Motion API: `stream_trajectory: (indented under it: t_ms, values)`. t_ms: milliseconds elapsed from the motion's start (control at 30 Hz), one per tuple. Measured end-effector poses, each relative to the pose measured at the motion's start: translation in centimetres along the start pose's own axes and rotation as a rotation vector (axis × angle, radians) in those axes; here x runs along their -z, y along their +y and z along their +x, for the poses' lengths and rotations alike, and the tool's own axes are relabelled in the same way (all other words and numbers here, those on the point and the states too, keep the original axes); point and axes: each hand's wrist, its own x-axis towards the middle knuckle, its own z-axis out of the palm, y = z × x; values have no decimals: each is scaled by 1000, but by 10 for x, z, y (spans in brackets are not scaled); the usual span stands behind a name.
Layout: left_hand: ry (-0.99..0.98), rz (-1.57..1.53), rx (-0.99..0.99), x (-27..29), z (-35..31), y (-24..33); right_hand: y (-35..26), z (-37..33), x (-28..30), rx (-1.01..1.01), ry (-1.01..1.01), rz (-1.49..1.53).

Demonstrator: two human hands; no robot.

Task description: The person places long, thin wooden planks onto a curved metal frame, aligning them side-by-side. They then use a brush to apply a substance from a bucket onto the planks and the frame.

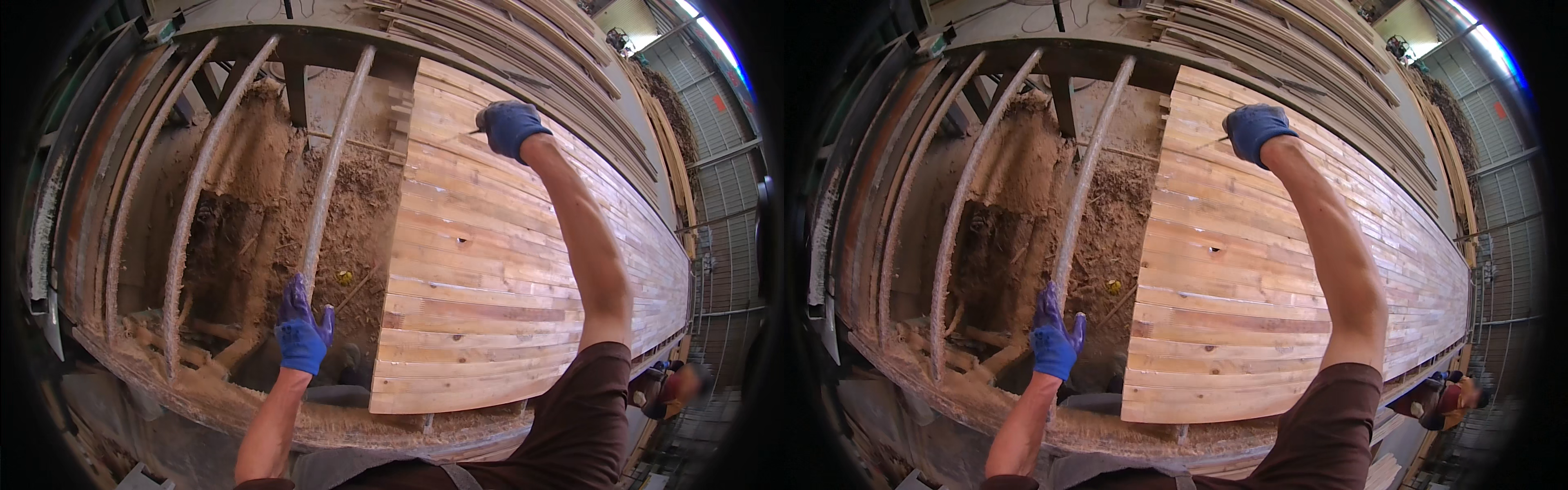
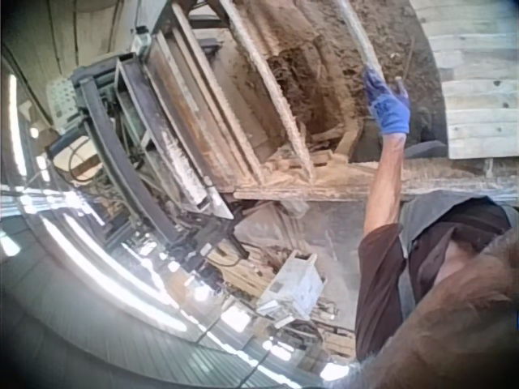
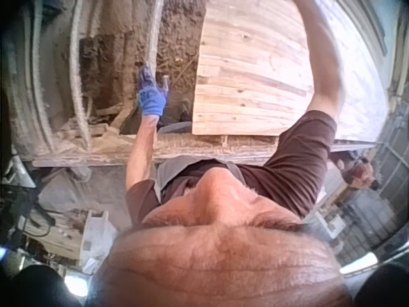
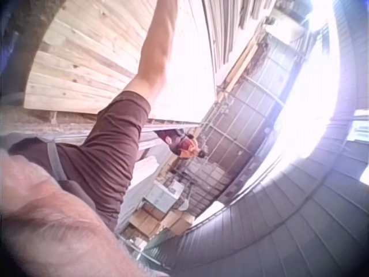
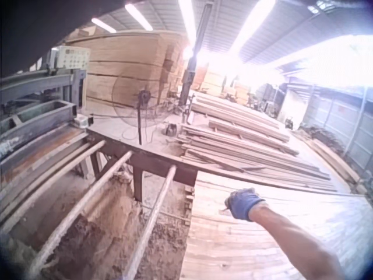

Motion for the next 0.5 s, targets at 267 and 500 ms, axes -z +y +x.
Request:
stream_trajectory:
  t_ms: [267,500]
  values:
    - [-22,-24,-1,8,3,5,-11,85,-10,-96,40,-8]
    - [-34,-106,13,3,-1,-2,5,98,-29,-6,-98,-62]
